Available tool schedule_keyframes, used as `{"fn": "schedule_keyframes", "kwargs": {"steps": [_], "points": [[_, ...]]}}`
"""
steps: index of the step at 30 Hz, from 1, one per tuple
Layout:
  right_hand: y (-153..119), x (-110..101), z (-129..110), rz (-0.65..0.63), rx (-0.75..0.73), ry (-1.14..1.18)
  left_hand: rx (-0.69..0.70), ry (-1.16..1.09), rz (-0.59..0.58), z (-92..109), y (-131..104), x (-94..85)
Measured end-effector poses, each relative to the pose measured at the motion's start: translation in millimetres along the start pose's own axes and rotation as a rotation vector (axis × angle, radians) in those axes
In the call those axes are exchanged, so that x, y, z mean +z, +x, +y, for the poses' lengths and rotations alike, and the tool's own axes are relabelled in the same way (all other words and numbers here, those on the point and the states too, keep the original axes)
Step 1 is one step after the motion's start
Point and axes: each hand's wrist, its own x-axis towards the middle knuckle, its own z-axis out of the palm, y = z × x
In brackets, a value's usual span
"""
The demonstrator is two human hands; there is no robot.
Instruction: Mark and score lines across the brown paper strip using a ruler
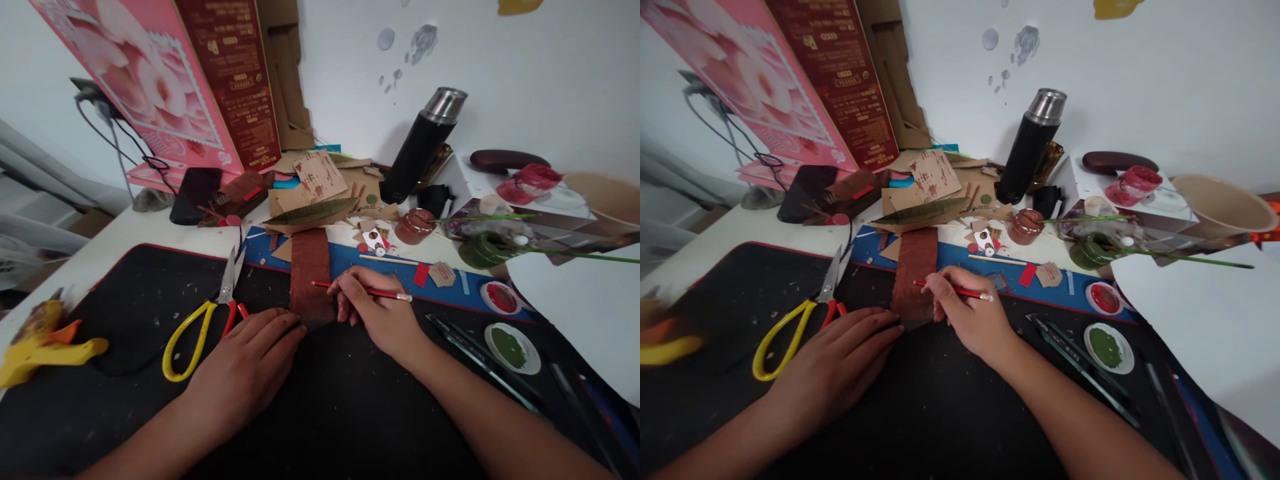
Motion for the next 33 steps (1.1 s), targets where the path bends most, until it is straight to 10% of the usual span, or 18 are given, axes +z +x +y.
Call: {"fn": "schedule_keyframes", "kwargs": {"steps": [33], "points": [[6, -18, 4, 0.143, -0.078, 0.027, -0.110, -0.008, -0.044, 19, 22, -8.6]]}}
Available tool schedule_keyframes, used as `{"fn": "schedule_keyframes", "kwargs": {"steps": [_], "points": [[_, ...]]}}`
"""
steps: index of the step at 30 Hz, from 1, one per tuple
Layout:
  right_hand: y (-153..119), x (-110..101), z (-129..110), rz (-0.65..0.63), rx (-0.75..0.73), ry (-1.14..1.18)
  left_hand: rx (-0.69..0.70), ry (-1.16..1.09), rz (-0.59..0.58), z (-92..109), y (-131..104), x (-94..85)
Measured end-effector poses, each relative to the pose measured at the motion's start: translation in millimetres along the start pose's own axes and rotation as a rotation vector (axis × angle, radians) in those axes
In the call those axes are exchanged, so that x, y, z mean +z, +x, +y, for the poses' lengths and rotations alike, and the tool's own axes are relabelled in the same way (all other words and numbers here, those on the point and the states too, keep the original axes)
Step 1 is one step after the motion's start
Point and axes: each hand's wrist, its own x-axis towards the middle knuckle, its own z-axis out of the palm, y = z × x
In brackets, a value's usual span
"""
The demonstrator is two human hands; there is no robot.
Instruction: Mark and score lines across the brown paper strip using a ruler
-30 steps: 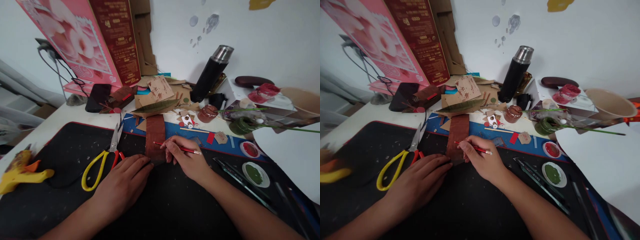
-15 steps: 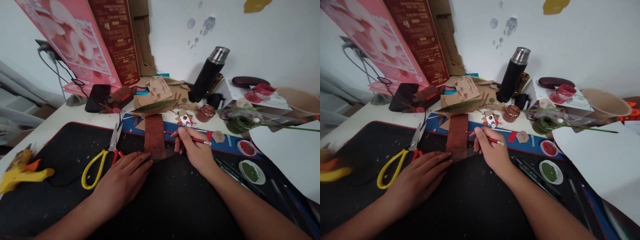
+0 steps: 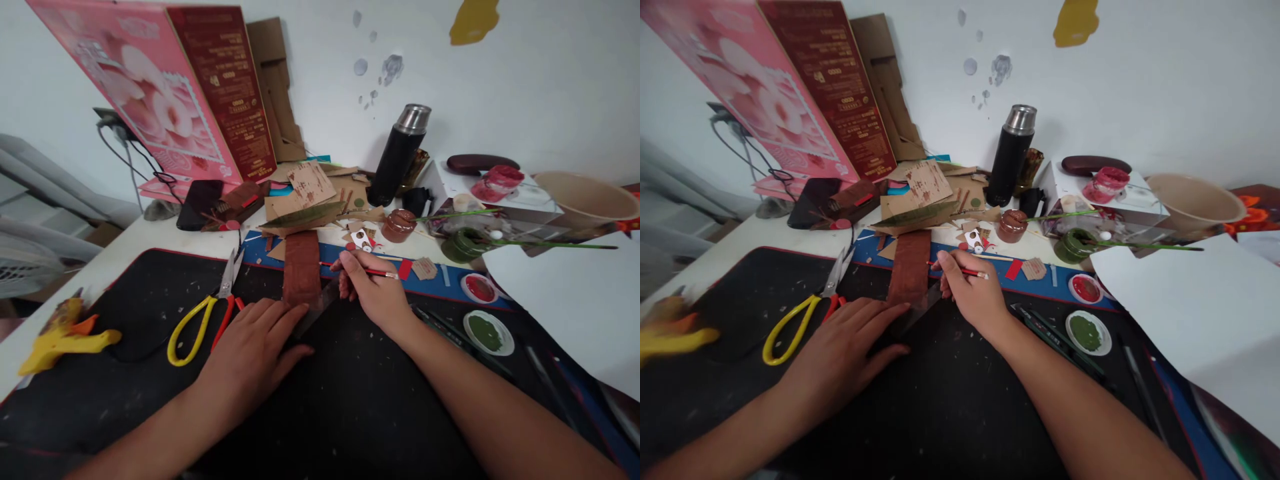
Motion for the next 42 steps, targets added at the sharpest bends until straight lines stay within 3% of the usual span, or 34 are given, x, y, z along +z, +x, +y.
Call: {"fn": "schedule_keyframes", "kwargs": {"steps": [8, 12, 18, 24, 29, 36, 42], "points": [[2, -2, 4, 0.008, -0.059, -0.051, -0.049, -0.128, -0.020, 6, 3, 5.9], [2, -2, 5, 0.004, -0.098, -0.104, -0.015, -0.075, -0.031, 3, 5, 2.0], [-1, -3, -1, 0.030, -0.191, -0.219, 0.118, 0.030, -0.035, -4, 32, -2.0], [0, -3, 0, 0.024, -0.182, -0.219, 0.170, 0.053, -0.043, -13, 52, 7.5], [2, -4, 3, 0.029, -0.115, -0.184, 0.163, 0.086, 0.043, -15, 41, 10.0], [7, -9, 2, 0.053, -0.106, -0.226, 0.224, 0.126, -0.002, -14, 28, 5.4], [9, -11, 2, 0.039, -0.113, -0.260, 0.188, 0.133, 0.024, -14, 27, 6.8]]}}
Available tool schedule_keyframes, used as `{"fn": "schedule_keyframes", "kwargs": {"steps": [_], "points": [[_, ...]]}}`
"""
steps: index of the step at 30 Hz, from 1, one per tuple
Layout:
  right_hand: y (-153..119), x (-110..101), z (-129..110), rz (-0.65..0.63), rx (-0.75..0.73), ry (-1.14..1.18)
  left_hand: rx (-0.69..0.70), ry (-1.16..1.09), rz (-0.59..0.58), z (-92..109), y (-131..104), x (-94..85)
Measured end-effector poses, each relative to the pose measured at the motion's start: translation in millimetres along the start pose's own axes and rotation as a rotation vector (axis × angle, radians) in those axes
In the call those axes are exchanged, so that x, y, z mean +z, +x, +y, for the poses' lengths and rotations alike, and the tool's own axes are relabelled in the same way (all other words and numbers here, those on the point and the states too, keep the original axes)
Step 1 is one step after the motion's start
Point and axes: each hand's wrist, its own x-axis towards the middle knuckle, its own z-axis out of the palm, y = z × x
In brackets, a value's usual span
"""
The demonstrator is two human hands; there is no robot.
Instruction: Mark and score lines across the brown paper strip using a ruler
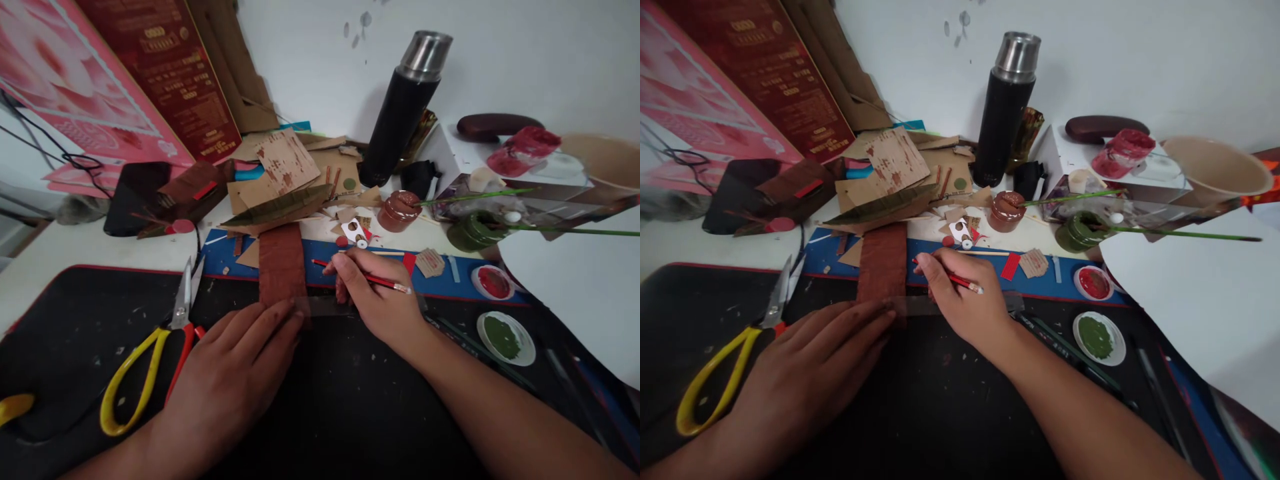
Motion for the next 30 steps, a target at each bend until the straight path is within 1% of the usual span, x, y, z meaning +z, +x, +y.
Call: {"fn": "schedule_keyframes", "kwargs": {"steps": [4, 12, 20, 24, 30], "points": [[0, 0, 0, -0.004, 0.003, -0.008, 0.035, -0.044, -0.019, 0, -1, -1.1], [5, 0, 0, 0.008, 0.040, 0.013, 0.051, -0.055, -0.029, 0, -4, -0.8], [11, 2, 5, 0.064, 0.121, 0.081, 0.075, -0.046, -0.047, 0, -6, 0.1], [12, 2, 6, 0.097, 0.124, 0.095, 0.082, -0.035, -0.065, 0, -6, 0.7], [13, 2, 7, 0.097, 0.119, 0.090, 0.091, -0.013, -0.062, 1, -7, 3.3]]}}
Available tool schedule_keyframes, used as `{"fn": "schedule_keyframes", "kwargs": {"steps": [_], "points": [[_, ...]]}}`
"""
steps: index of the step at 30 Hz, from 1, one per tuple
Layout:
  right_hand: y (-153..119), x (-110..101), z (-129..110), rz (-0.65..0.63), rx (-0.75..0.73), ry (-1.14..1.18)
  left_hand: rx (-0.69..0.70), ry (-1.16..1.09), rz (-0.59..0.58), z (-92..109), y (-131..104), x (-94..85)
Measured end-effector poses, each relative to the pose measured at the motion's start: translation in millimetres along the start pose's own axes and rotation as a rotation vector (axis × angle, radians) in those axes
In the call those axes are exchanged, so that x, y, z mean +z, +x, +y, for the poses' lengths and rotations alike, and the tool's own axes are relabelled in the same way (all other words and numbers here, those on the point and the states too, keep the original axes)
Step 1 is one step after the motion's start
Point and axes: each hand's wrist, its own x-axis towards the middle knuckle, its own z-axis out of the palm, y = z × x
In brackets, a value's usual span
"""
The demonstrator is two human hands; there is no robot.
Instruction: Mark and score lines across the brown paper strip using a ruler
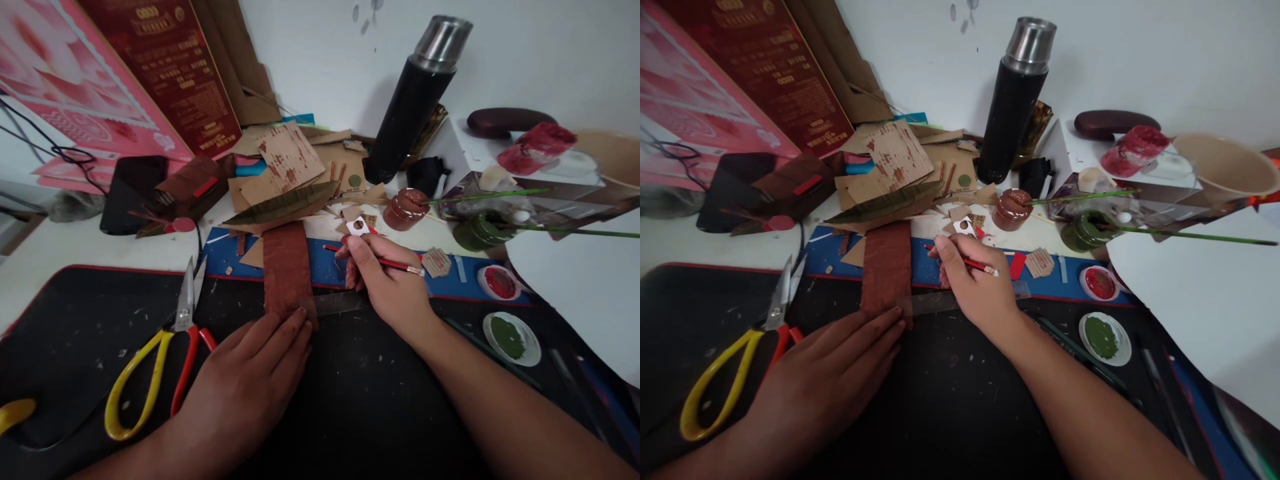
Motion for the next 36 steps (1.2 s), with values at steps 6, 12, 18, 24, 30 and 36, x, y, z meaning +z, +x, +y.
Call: {"fn": "schedule_keyframes", "kwargs": {"steps": [6, 12, 18, 24, 30, 36], "points": [[0.1, 0.4, 1.2, -0.008, 0.011, -0.004, -0.006, -0.001, -0.004, 0.4, 1.7, -0.6], [-0.7, 0.7, 0.0, -0.024, 0.015, -0.027, 0.003, 0.000, -0.003, 1.0, 1.6, -0.6], [-0.8, 1.0, 0.1, -0.030, 0.013, -0.024, -0.002, 0.015, 0.012, 1.3, 2.4, -1.6], [-1.5, 1.1, 0.0, -0.046, 0.011, -0.016, 0.004, 0.020, -0.002, 1.8, 2.4, -1.8], [-2.1, 1.7, -1.2, -0.058, -0.007, -0.042, 0.006, 0.020, 0.010, 1.3, 3.4, -1.8], [-2.6, 1.7, -2.7, -0.069, -0.029, -0.066, 0.010, 0.021, 0.015, 2.3, 4.2, -0.7]]}}
